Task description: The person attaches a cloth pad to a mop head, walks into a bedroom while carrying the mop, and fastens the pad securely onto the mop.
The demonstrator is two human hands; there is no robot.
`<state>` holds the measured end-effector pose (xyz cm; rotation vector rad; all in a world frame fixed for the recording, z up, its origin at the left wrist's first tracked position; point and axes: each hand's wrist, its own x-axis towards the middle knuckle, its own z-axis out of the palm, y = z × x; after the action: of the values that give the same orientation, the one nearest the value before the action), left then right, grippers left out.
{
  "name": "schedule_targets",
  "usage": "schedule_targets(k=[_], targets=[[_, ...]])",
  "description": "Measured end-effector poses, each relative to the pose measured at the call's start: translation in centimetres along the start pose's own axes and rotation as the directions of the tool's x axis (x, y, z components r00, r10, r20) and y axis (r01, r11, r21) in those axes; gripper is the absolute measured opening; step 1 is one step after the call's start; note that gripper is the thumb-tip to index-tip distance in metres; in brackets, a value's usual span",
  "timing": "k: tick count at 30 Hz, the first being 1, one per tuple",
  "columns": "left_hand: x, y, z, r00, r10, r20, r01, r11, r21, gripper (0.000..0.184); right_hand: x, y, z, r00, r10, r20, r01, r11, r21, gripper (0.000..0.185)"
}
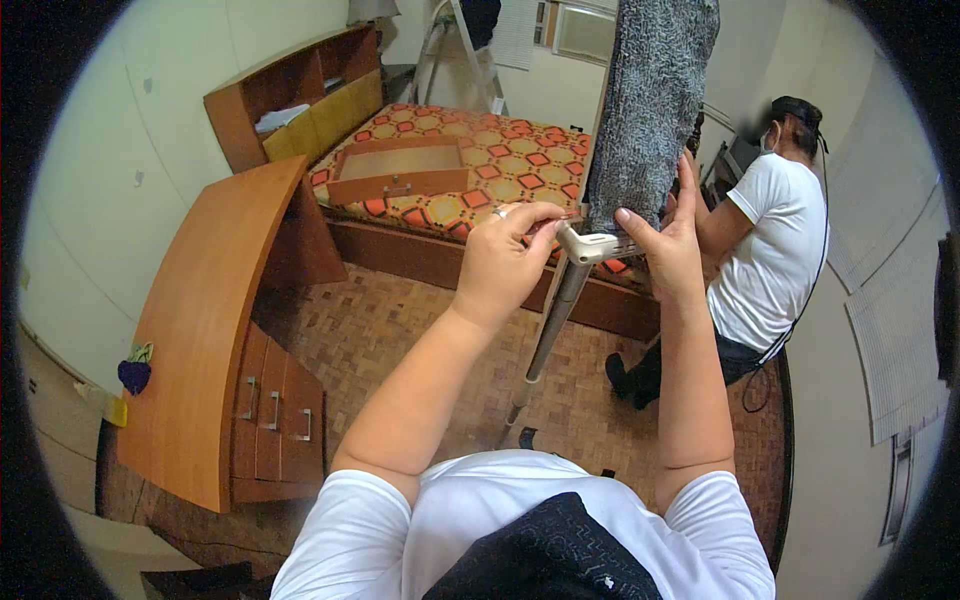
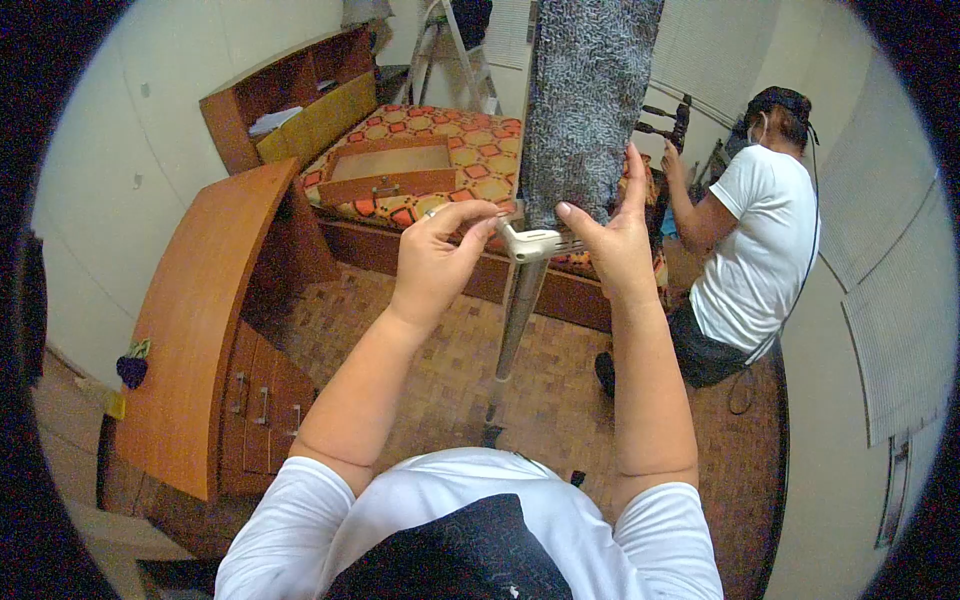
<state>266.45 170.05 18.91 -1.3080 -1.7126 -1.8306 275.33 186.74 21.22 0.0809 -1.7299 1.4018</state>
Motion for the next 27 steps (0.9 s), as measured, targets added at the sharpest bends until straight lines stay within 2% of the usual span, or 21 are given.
schedule_targets(k=[3, 8, 11, 14, 20, 23, 27], targets=[[-0.2, -0.1, 0.3, 0.999, -0.033, -0.012, 0.033, 0.999, -0.009, 0.01, -0.2, -0.1, 0.1, 1.0, -0.017, -0.008, 0.017, 1.0, 0.003, 0.092], [-0.5, 0.2, 0.6, 0.994, -0.106, 0.003, 0.106, 0.99, -0.088, 0.01, -0.8, -0.9, 0.4, 0.999, 0.047, 0.006, -0.047, 0.998, 0.046, 0.091], [-0.5, -0.2, 0.7, 0.975, -0.209, 0.079, 0.222, 0.942, -0.253, 0.011, -0.8, -0.6, 0.1, 0.999, 0.035, 0.005, -0.035, 0.999, 0.015, 0.091], [-0.5, -0.1, 0.8, 0.978, -0.192, 0.084, 0.209, 0.906, -0.367, 0.012, -0.9, -0.5, 0.0, 0.999, 0.049, 0.011, -0.05, 0.998, 0.035, 0.091], [-0.7, -0.5, 0.8, 0.997, -0.019, 0.081, 0.044, 0.947, -0.318, 0.02, -1.1, -0.9, 0.2, 1.0, 0.024, 0.01, -0.024, 0.999, 0.033, 0.09], [-0.6, -0.3, 0.7, 0.99, 0.081, 0.119, -0.061, 0.985, -0.161, 0.023, -1.1, -1.3, 0.3, 0.999, 0.044, 0.023, -0.045, 0.997, 0.069, 0.09], [-0.6, -0.4, 0.9, 0.988, 0.078, 0.135, -0.04, 0.964, -0.262, 0.024, -0.9, -0.7, -0.3, 0.997, 0.071, 0.028, -0.072, 0.997, 0.027, 0.096]])
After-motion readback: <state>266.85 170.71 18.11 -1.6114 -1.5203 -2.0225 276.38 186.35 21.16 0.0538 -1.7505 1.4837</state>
